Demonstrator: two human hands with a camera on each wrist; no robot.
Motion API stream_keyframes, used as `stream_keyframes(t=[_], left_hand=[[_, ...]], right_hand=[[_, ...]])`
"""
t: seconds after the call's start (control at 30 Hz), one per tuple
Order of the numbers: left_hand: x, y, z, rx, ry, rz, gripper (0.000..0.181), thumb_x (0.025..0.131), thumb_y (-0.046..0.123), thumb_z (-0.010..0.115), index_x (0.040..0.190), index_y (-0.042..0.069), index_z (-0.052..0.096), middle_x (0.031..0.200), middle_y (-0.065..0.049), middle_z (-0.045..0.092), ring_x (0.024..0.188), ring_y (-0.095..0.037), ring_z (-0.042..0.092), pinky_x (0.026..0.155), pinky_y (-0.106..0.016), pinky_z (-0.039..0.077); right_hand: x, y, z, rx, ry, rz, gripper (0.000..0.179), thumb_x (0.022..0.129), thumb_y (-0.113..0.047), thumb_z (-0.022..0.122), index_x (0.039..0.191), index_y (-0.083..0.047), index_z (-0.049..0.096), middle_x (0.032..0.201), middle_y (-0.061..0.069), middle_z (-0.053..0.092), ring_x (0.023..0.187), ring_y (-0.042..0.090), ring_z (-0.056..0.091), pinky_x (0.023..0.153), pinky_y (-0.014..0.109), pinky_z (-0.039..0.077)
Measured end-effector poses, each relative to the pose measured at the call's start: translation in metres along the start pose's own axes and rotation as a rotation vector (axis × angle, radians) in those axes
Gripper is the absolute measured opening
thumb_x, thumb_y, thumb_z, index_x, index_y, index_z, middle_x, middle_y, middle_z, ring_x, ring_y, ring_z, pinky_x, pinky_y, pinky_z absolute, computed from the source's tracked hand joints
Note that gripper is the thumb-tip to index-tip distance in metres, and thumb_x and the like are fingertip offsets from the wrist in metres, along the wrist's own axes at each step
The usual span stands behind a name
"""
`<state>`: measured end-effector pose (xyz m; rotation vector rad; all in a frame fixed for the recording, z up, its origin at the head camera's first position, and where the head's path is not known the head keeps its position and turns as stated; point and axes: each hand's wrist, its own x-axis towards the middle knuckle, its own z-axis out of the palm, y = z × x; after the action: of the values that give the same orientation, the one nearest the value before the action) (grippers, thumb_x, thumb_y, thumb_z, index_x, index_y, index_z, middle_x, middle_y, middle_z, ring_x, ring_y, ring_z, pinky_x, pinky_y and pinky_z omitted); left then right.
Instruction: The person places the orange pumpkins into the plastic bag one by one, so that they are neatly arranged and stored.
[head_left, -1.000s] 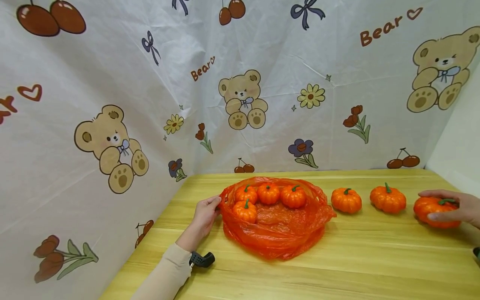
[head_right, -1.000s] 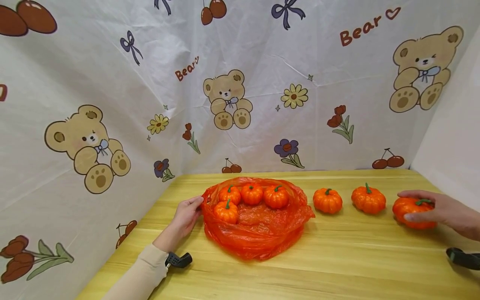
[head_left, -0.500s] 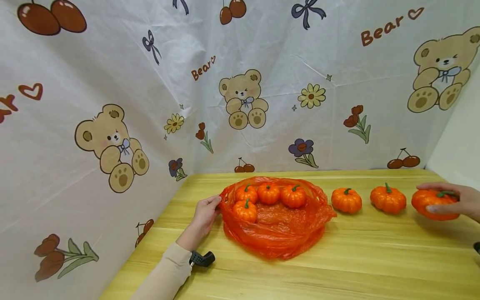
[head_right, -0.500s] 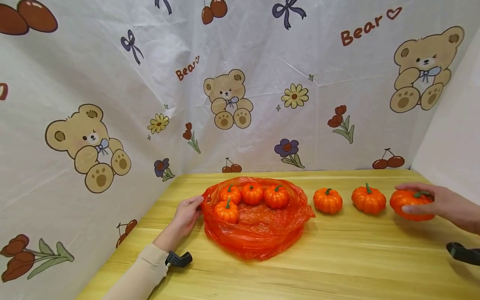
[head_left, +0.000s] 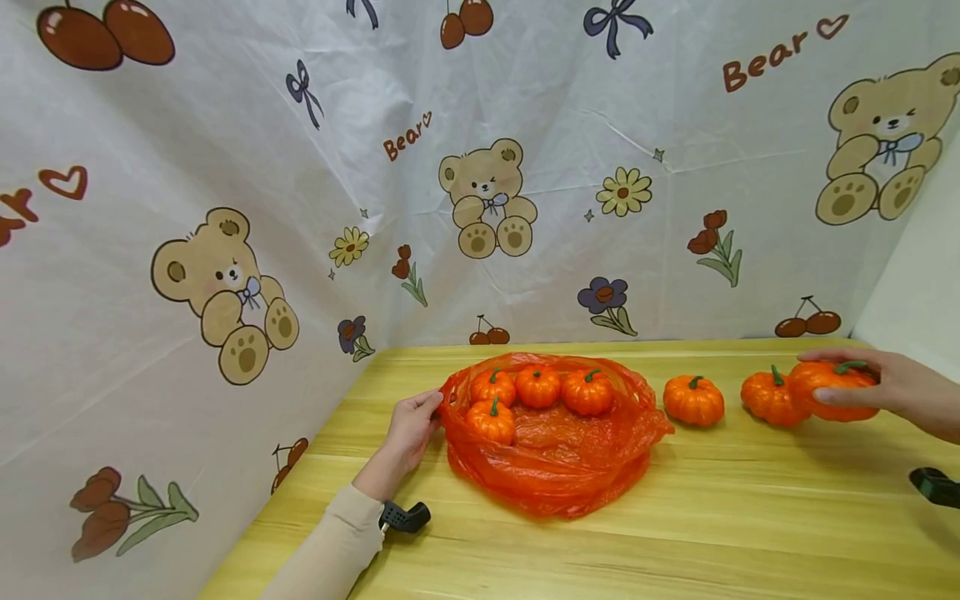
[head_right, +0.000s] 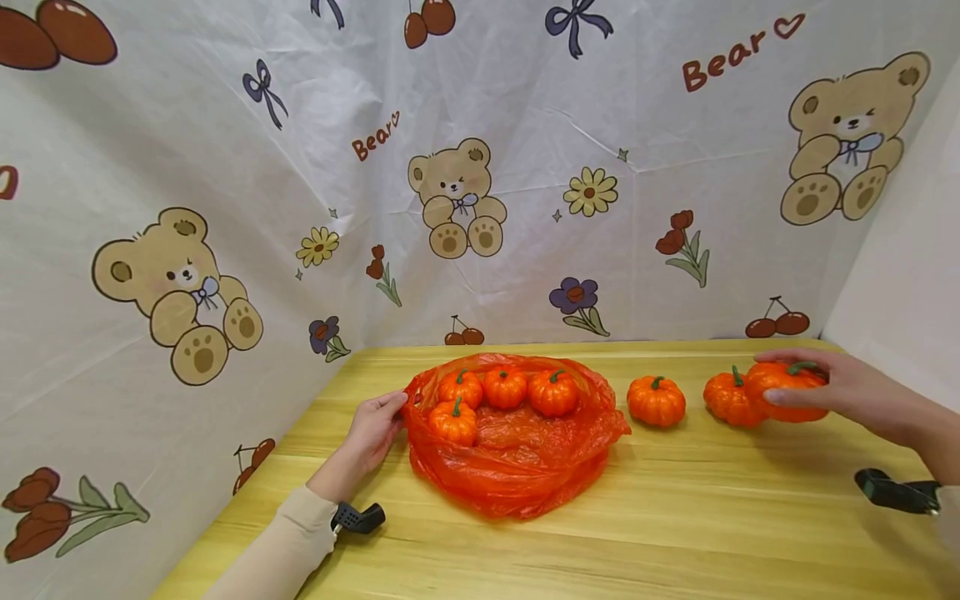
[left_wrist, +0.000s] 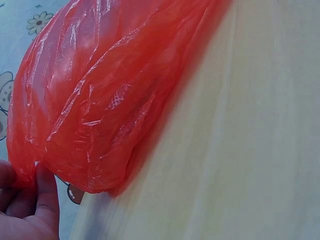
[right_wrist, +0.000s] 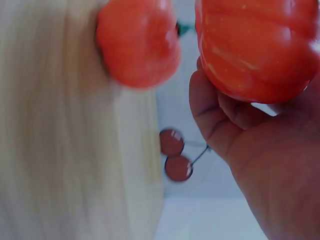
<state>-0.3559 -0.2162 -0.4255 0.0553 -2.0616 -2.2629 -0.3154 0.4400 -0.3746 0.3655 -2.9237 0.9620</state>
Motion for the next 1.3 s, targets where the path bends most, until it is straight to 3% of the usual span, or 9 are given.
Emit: stream_keyframes(t=[0.03, 0.2, 0.27, 0.43, 0.5, 0.67, 0.97, 1.17, 1.3], left_hand=[[0.0, 0.0, 0.0, 0.001, -0.001, 0.001, 0.034, 0.107, 0.011, 0.055, 0.134, -0.008, 0.063, 0.142, -0.026, 0.059, 0.119, -0.024, 0.063, 0.096, -0.029, 0.058], [0.0, 0.002, 0.002, 0.003, -0.008, 0.007, 0.034, 0.107, 0.01, 0.054, 0.135, -0.009, 0.063, 0.143, -0.026, 0.058, 0.121, -0.024, 0.062, 0.097, -0.03, 0.057], [0.001, 0.002, 0.002, 0.004, -0.01, 0.009, 0.034, 0.107, 0.01, 0.054, 0.134, -0.009, 0.063, 0.142, -0.027, 0.059, 0.12, -0.024, 0.062, 0.095, -0.028, 0.058], [0.002, 0.0, 0.003, 0.009, -0.006, 0.004, 0.034, 0.107, 0.01, 0.054, 0.133, -0.009, 0.063, 0.14, -0.026, 0.06, 0.114, -0.021, 0.064, 0.088, -0.025, 0.058], [0.002, 0.0, 0.002, 0.011, -0.006, 0.002, 0.034, 0.107, 0.01, 0.054, 0.133, -0.009, 0.064, 0.139, -0.026, 0.06, 0.113, -0.021, 0.064, 0.088, -0.024, 0.058], [0.001, -0.001, 0.002, 0.018, -0.004, 0.005, 0.034, 0.107, 0.01, 0.054, 0.134, -0.009, 0.063, 0.14, -0.025, 0.06, 0.115, -0.022, 0.063, 0.088, -0.025, 0.058], [0.001, -0.002, 0.003, 0.015, 0.006, 0.005, 0.033, 0.107, 0.009, 0.054, 0.132, -0.009, 0.064, 0.136, -0.023, 0.063, 0.106, -0.016, 0.065, 0.084, -0.024, 0.058], [0.0, -0.001, 0.002, 0.017, 0.001, 0.014, 0.034, 0.107, 0.009, 0.053, 0.134, -0.01, 0.063, 0.139, -0.024, 0.061, 0.111, -0.018, 0.064, 0.087, -0.024, 0.058], [0.0, -0.001, 0.002, 0.016, -0.001, 0.011, 0.033, 0.107, 0.009, 0.054, 0.133, -0.009, 0.063, 0.138, -0.024, 0.061, 0.11, -0.018, 0.064, 0.088, -0.024, 0.058]], right_hand=[[0.002, -0.005, 0.001, -0.005, -0.003, -0.009, 0.051, 0.103, -0.034, 0.063, 0.148, -0.016, 0.045, 0.142, 0.019, 0.044, 0.108, 0.001, 0.045, 0.078, 0.037, 0.053], [0.008, -0.025, 0.006, -0.001, 0.02, -0.075, 0.049, 0.104, -0.031, 0.062, 0.148, -0.013, 0.048, 0.144, 0.018, 0.045, 0.104, -0.016, 0.035, 0.078, 0.037, 0.052], [0.009, -0.034, 0.008, -0.011, 0.038, -0.103, 0.05, 0.102, -0.029, 0.064, 0.147, -0.011, 0.051, 0.146, 0.021, 0.046, 0.11, -0.008, 0.044, 0.077, 0.035, 0.052], [0.009, -0.06, 0.014, -0.032, 0.016, -0.112, 0.053, 0.102, -0.032, 0.065, 0.148, -0.011, 0.05, 0.151, 0.028, 0.043, 0.122, 0.042, 0.047, 0.08, 0.044, 0.053], [0.01, -0.07, 0.016, -0.026, -0.01, -0.113, 0.054, 0.103, -0.034, 0.063, 0.15, -0.011, 0.048, 0.151, 0.029, 0.043, 0.122, 0.045, 0.048, 0.082, 0.049, 0.053], [0.015, -0.09, 0.024, -0.004, -0.041, -0.145, 0.052, 0.103, -0.033, 0.063, 0.149, -0.013, 0.05, 0.148, 0.027, 0.049, 0.126, 0.048, 0.049, 0.088, 0.061, 0.052], [0.024, -0.116, 0.038, 0.041, -0.078, -0.181, 0.05, 0.101, -0.034, 0.066, 0.145, -0.016, 0.055, 0.147, 0.023, 0.052, 0.13, 0.047, 0.048, 0.092, 0.062, 0.052], [0.03, -0.138, 0.048, 0.049, -0.118, -0.178, 0.053, 0.097, -0.038, 0.072, 0.144, -0.019, 0.056, 0.141, 0.018, 0.057, 0.117, 0.034, 0.058, 0.085, 0.041, 0.053], [0.034, -0.152, 0.054, 0.081, -0.17, -0.173, 0.056, 0.096, -0.038, 0.072, 0.145, -0.017, 0.054, 0.136, 0.015, 0.059, 0.109, 0.027, 0.059, 0.081, 0.035, 0.054]])
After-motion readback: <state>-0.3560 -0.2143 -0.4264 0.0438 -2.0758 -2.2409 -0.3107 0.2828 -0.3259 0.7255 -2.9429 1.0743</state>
